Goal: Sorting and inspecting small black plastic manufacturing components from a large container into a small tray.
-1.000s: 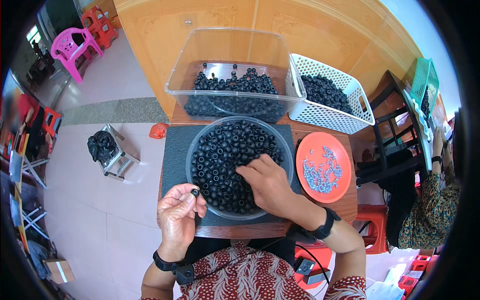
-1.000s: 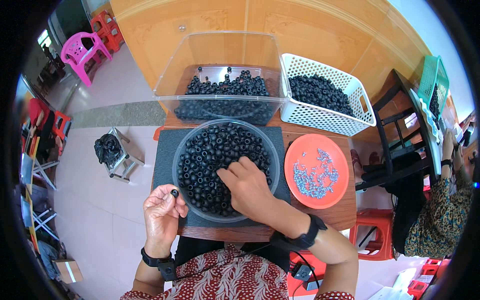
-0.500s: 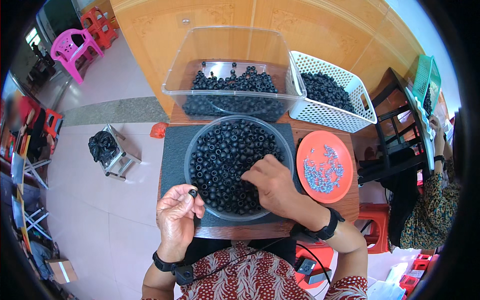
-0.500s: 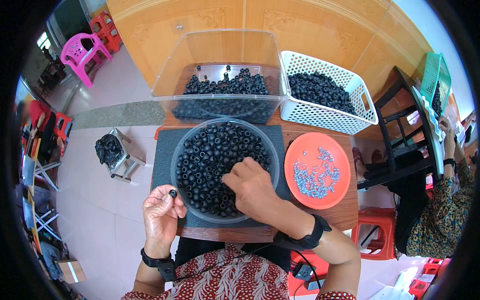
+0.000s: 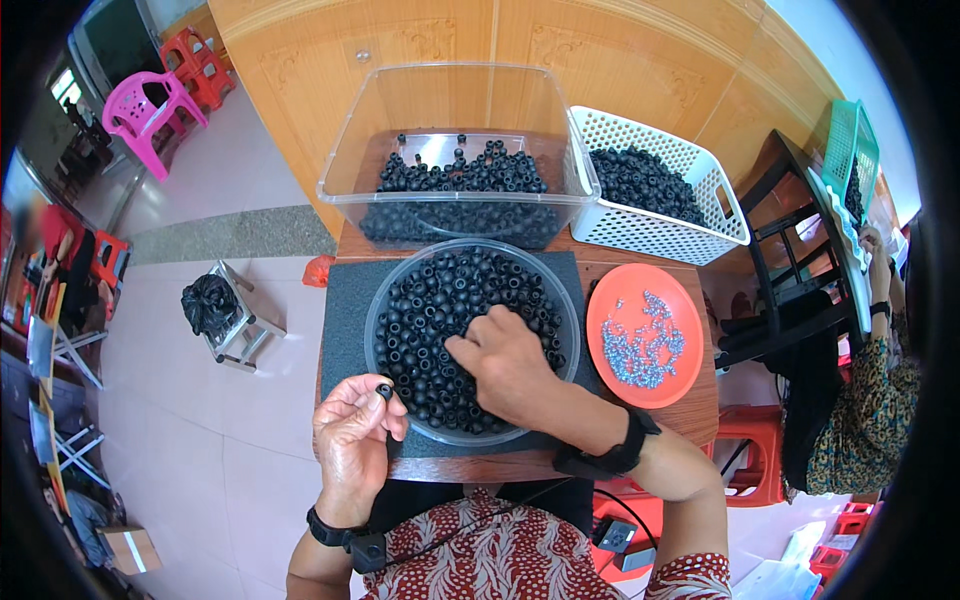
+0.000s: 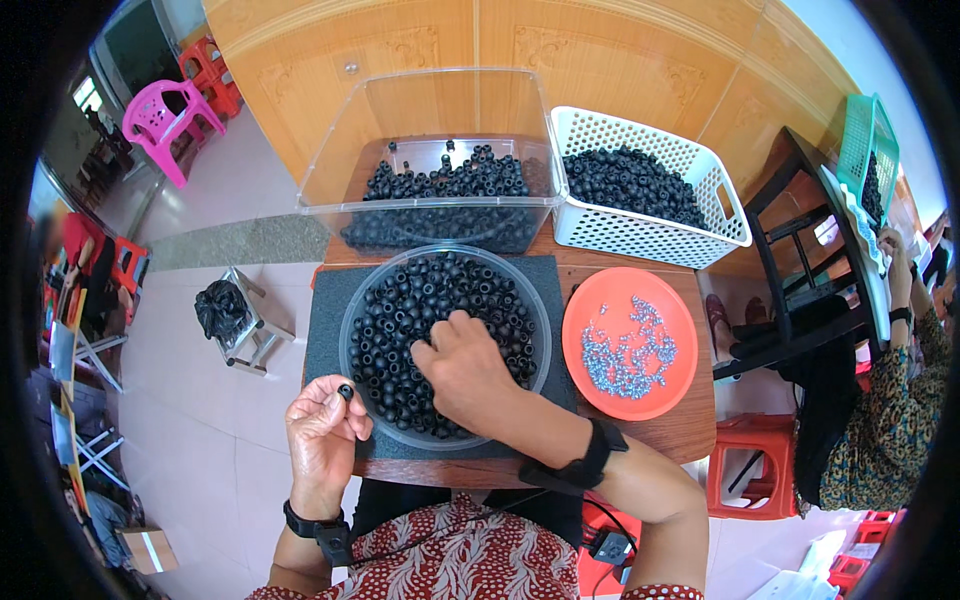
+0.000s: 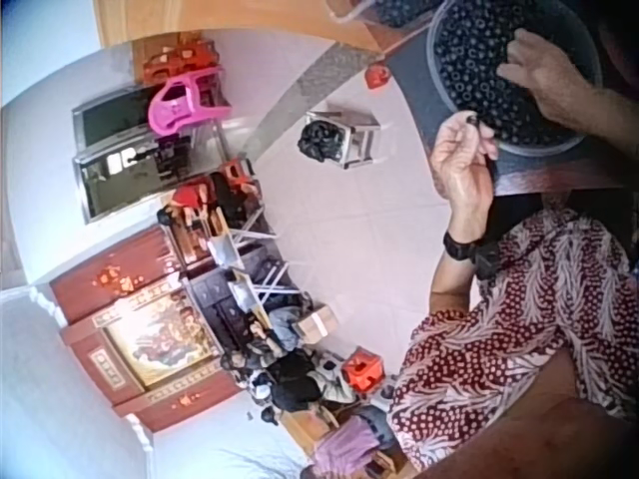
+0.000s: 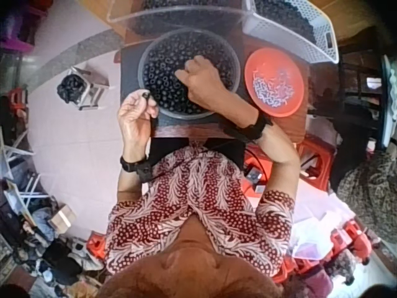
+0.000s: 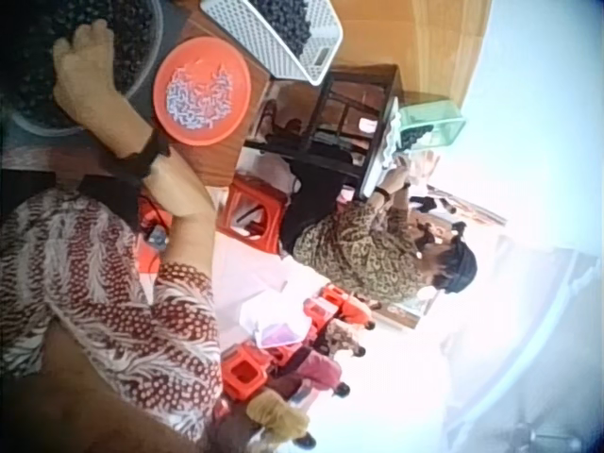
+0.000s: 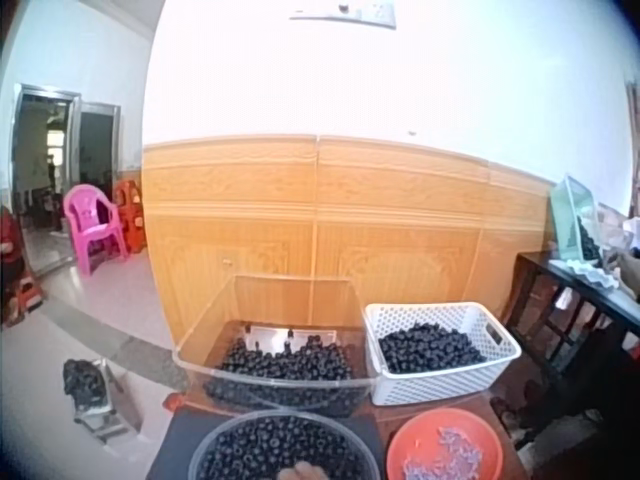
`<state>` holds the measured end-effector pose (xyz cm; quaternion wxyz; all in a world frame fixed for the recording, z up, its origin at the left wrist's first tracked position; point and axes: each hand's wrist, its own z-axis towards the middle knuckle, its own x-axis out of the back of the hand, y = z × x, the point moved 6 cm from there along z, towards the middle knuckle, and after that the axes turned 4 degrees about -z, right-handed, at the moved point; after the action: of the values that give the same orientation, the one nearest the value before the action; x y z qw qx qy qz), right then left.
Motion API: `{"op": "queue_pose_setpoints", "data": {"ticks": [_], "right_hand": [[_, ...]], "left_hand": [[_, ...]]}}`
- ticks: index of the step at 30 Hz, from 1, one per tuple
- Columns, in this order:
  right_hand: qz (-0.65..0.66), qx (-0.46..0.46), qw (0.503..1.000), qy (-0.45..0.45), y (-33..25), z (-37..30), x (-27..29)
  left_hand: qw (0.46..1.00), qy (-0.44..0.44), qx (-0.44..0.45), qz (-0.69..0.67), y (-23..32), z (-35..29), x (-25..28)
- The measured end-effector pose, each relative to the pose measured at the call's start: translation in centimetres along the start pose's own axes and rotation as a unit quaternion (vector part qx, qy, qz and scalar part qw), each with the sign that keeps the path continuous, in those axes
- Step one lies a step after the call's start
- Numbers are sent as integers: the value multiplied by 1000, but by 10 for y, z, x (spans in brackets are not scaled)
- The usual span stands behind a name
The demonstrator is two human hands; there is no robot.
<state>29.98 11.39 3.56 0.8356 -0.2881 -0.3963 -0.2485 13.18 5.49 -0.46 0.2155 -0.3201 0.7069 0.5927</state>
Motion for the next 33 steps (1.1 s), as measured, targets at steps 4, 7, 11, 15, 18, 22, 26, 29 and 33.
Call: {"op": "queue_pose_setpoints", "data": {"ticks": [4,7,11,15,18,22,26,29,33], "right_hand": [[32,19,997,-66,-10,-2,-13],[77,-14,997,3,3,-4,5],[68,-65,996,-5,20,-7,6],[71,-59,996,-4,16,-7,3],[22,-33,999,-19,9,-2,-5],[-52,7,997,-57,-7,6,-15],[-134,25,984,-113,-10,11,-22],[-131,30,983,-124,-11,12,-25],[-129,34,983,-122,-15,11,-19]], "left_hand": [[1000,-2,-2,2,0,-1,-2],[1000,0,0,-2,2,-1,-3],[1000,5,-4,3,2,0,1],[1000,5,-1,9,0,0,-1],[1000,11,4,14,0,-1,0],[1000,10,7,10,0,-2,-1],[1000,9,11,9,0,-2,-3],[1000,11,7,11,0,-3,-1],[1000,4,10,9,-1,-3,-5]]}}
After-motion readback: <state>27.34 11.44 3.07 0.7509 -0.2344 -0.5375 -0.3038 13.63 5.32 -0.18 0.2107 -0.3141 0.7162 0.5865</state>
